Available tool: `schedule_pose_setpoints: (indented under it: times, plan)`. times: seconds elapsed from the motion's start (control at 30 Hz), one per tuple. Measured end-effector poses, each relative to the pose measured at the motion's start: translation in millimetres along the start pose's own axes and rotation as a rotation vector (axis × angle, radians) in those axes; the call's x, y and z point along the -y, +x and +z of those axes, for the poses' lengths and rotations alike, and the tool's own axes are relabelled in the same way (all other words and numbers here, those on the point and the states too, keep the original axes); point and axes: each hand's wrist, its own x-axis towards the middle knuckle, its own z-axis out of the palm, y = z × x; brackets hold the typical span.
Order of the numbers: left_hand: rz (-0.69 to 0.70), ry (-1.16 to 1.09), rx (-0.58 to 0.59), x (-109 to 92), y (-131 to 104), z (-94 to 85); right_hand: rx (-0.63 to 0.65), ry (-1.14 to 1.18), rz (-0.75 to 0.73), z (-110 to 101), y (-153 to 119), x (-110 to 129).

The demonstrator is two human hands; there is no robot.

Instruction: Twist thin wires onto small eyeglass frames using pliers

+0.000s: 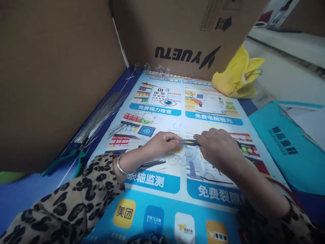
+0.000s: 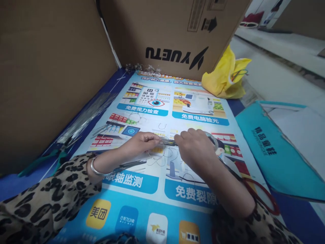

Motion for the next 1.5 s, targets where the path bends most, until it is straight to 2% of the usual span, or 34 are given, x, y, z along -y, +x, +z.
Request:
schedule_pose_setpoints:
  times: [0.2,0.47,0.73,1.03,1.5]
  plan:
    - [0.042,0.134,0.062,3.2,1.6,-1.7,-0.090,-0.014,-0.059,7.6,0.0,-0.2]
    - [0.049,0.192,0.103,1.7,2.9,-4.8,-0.183,-0.013,-0.102,21.3,0.4,-3.7]
    - [0.022,0.122,0.098,-0.1,1.2,-4.4,-0.177,-0.013,-0.066,24.2,-0.4,-3.0]
    - [-0.010,0.104,0.118,0.0,1.3,-5.5,-0.210,-0.015,-0.099,31.1,-0.9,-4.6]
    - [0.008,0.116,0.119,0.6,1.3,-5.4,-0.157,0.005,-0.094,32.2,-1.7,-3.2]
